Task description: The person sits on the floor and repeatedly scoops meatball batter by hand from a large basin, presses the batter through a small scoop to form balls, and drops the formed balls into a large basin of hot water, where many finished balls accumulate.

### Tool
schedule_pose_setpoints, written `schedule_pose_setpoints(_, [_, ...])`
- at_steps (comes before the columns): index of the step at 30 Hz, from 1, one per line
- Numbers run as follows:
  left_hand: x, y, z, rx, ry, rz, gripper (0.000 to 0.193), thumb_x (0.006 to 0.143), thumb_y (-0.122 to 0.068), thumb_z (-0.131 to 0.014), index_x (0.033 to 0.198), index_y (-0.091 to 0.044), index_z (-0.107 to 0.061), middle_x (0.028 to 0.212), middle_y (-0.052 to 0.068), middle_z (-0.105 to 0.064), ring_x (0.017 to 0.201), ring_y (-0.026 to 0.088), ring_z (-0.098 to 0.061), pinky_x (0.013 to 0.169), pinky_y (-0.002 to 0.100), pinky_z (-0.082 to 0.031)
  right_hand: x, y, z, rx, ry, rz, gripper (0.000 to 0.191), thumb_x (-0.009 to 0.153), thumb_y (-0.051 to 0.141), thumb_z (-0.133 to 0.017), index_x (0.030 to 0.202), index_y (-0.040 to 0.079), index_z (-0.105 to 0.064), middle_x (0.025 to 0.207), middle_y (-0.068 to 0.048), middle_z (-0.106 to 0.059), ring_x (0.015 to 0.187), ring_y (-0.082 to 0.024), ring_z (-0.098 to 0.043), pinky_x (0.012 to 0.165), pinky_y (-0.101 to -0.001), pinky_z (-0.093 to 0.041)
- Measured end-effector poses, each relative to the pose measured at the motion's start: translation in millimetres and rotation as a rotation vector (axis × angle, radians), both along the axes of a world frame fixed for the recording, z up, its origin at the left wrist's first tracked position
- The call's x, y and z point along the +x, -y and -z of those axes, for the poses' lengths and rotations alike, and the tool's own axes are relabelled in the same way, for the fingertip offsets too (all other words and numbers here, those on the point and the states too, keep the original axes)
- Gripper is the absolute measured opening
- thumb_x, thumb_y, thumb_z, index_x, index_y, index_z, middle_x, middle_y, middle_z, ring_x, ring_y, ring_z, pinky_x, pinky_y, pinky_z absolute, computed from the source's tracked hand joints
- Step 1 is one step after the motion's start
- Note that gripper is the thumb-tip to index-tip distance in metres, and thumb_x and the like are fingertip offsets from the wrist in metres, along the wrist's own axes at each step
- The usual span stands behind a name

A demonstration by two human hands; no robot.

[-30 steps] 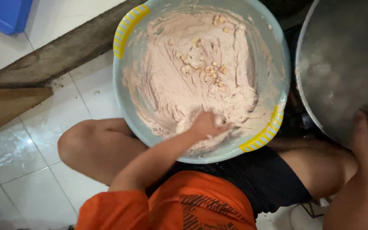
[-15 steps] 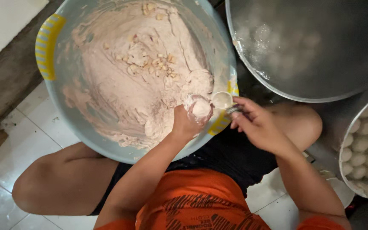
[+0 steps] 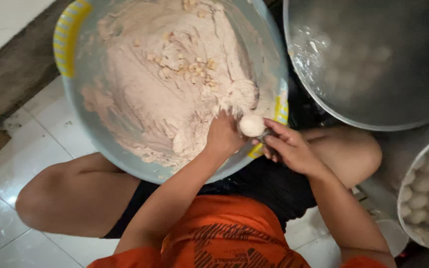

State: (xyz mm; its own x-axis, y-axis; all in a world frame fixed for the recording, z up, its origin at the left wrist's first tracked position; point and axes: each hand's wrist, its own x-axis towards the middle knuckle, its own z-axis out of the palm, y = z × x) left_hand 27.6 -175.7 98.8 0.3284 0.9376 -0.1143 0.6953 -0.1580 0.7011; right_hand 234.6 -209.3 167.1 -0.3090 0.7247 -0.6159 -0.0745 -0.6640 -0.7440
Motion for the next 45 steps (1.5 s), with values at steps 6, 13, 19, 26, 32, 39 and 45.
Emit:
schedule_pose_setpoints(6, [-55, -1, 42, -0.529, -0.127, -0.123, 0.052, 0.076, -0.052, -0.080, 0.098, -0.005, -0.075, 0.086, 0.025, -0.072, 0.083, 0.040, -0.071, 0.080, 0.044, -0.059, 70, -30, -37, 0.120, 0.320, 0.239, 0.040, 0.098, 0.010, -0.052, 0.138, 0.007, -0.060, 0.100, -0.003, -0.073, 0.067, -0.009, -0.060, 0.055, -0.0240, -0.048])
schedule_pose_setpoints(13, [-130, -90, 71, 0.230, -0.342, -0.269, 0.062, 0.096, -0.056, -0.059, 0.074, 0.001, -0.071, 0.080, 0.023, -0.067, 0.077, 0.041, -0.066, 0.073, 0.050, -0.054, 178, -91, 20, 0.261, 1.422, 0.182, 0.021, 0.107, 0.010, -0.058, 0.123, -0.001, -0.066, 0.088, -0.021, -0.070, 0.070, -0.027, -0.067, 0.058, -0.0423, -0.052])
schedule_pose_setpoints(19, [-101, -82, 70, -0.030, -0.328, -0.249, 0.060, 0.106, -0.046, -0.048, 0.101, 0.010, -0.068, 0.095, 0.035, -0.064, 0.083, 0.047, -0.065, 0.080, 0.054, -0.052, 250, -61, 86, 0.741, 1.804, -0.160, 0.014, 0.104, 0.004, -0.062, 0.114, -0.005, -0.066, 0.098, -0.021, -0.072, 0.090, -0.027, -0.071, 0.073, -0.0373, -0.057])
schedule_pose_setpoints(26, [-36, -8, 63, -0.391, -0.039, -0.198, 0.059, 0.095, -0.053, -0.059, 0.099, 0.004, -0.071, 0.086, 0.029, -0.070, 0.085, 0.045, -0.070, 0.081, 0.050, -0.056, 222, -47, 50, 0.667, 1.499, -0.014, 0.019, 0.116, 0.008, -0.058, 0.127, -0.007, -0.058, 0.109, -0.021, -0.067, 0.096, -0.024, -0.066, 0.081, -0.0346, -0.055])
schedule_pose_setpoints(32, [-11, -10, 15, -0.468, 0.354, -0.250, 0.033, 0.092, -0.034, -0.068, 0.092, -0.001, -0.071, 0.078, 0.019, -0.074, 0.073, 0.037, -0.071, 0.068, 0.041, -0.057, 119, -15, -7, 0.714, 0.836, 0.277, 0.024, 0.120, 0.012, -0.059, 0.136, -0.005, -0.051, 0.114, -0.014, -0.063, 0.095, -0.015, -0.062, 0.083, -0.0284, -0.053])
schedule_pose_setpoints(39, [5, -11, -39, -0.220, 0.326, -0.183, 0.024, 0.082, -0.025, -0.082, 0.087, -0.006, -0.068, 0.075, 0.013, -0.072, 0.065, 0.032, -0.072, 0.061, 0.037, -0.056, 25, -8, -36, 0.182, 0.275, -0.011, 0.042, 0.104, 0.014, -0.054, 0.145, 0.007, -0.050, 0.101, -0.004, -0.069, 0.076, -0.008, -0.061, 0.064, -0.0248, -0.052])
schedule_pose_setpoints(45, [13, -10, -34, -0.138, 0.209, -0.009, 0.023, 0.075, -0.023, -0.084, 0.093, -0.012, -0.076, 0.084, 0.015, -0.075, 0.078, 0.036, -0.074, 0.069, 0.044, -0.058, -3, 1, -41, 0.190, 0.419, -0.184, 0.064, 0.102, 0.018, -0.053, 0.163, 0.015, -0.033, 0.085, -0.002, -0.062, 0.072, -0.007, -0.057, 0.066, -0.0237, -0.052])
